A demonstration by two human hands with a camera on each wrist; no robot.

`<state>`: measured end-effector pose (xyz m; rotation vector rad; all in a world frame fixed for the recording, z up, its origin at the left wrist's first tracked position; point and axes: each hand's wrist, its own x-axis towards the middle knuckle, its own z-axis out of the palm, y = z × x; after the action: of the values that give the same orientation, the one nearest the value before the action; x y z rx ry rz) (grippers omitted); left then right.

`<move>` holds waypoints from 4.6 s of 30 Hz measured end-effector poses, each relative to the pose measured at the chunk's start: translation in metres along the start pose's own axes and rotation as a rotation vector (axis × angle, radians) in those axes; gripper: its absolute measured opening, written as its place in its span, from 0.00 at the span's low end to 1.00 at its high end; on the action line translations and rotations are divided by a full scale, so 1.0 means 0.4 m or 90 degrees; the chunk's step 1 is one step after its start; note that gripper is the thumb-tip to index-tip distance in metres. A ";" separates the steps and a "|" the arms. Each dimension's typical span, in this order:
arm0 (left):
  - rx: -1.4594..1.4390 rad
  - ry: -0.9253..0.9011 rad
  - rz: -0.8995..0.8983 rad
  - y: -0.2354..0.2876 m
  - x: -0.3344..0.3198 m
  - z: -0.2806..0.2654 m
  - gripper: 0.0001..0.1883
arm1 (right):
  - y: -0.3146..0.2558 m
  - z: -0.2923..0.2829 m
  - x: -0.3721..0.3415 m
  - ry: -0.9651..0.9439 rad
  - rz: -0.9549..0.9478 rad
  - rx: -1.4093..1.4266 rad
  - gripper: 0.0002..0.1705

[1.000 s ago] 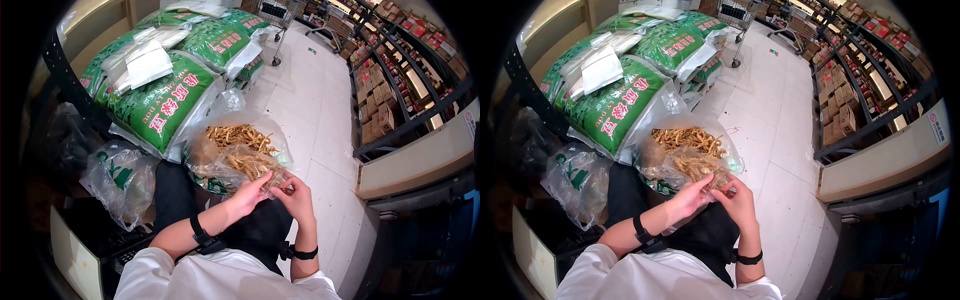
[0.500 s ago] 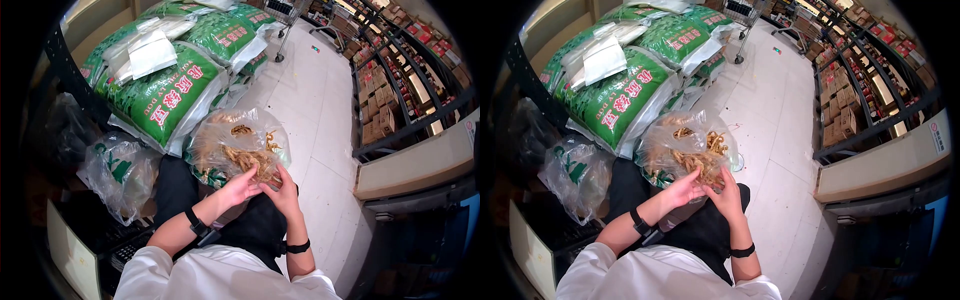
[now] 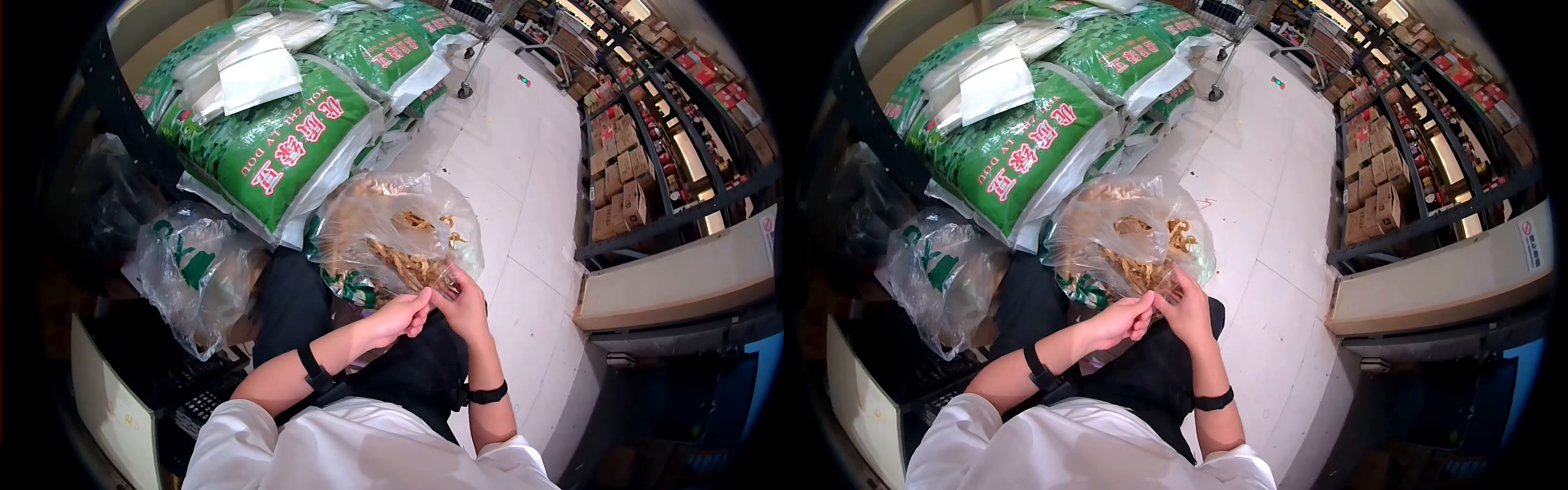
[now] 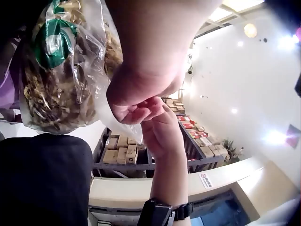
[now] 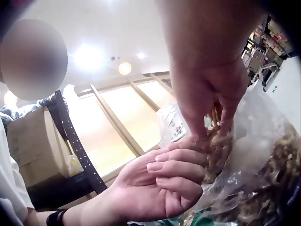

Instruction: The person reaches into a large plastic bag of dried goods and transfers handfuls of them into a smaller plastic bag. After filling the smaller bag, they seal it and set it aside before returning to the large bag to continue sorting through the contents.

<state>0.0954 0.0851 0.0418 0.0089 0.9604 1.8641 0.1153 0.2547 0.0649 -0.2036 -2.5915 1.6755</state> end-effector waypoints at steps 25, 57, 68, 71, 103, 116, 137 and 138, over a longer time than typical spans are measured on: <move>-0.051 0.043 0.030 0.027 -0.015 -0.024 0.26 | -0.082 -0.005 0.002 0.115 -0.130 -0.159 0.21; 0.140 0.115 -0.013 0.040 -0.033 -0.067 0.27 | -0.065 0.001 -0.019 -0.053 0.035 -0.141 0.16; 0.133 0.010 -0.005 0.037 -0.047 -0.050 0.31 | -0.021 0.035 -0.032 -0.171 0.092 0.257 0.20; 0.139 -0.006 -0.011 0.044 -0.054 -0.046 0.32 | -0.018 0.030 -0.027 -0.248 0.067 0.252 0.23; 0.540 0.275 0.327 0.117 -0.065 -0.148 0.20 | -0.055 -0.043 -0.024 -0.100 -0.227 -0.142 0.32; 0.713 0.514 0.575 0.180 0.009 -0.178 0.37 | -0.029 0.017 -0.004 0.064 -0.184 -0.151 0.14; 0.452 0.510 0.225 0.190 0.160 -0.330 0.21 | 0.009 -0.020 0.009 -0.016 -0.051 0.119 0.17; 0.409 0.512 0.263 0.182 0.161 -0.332 0.21 | 0.011 -0.016 0.011 0.013 0.059 0.247 0.20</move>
<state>-0.0459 0.0403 -0.0293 -0.1781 2.2256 1.8501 0.1120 0.2630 0.0635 -0.3234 -2.2129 2.1484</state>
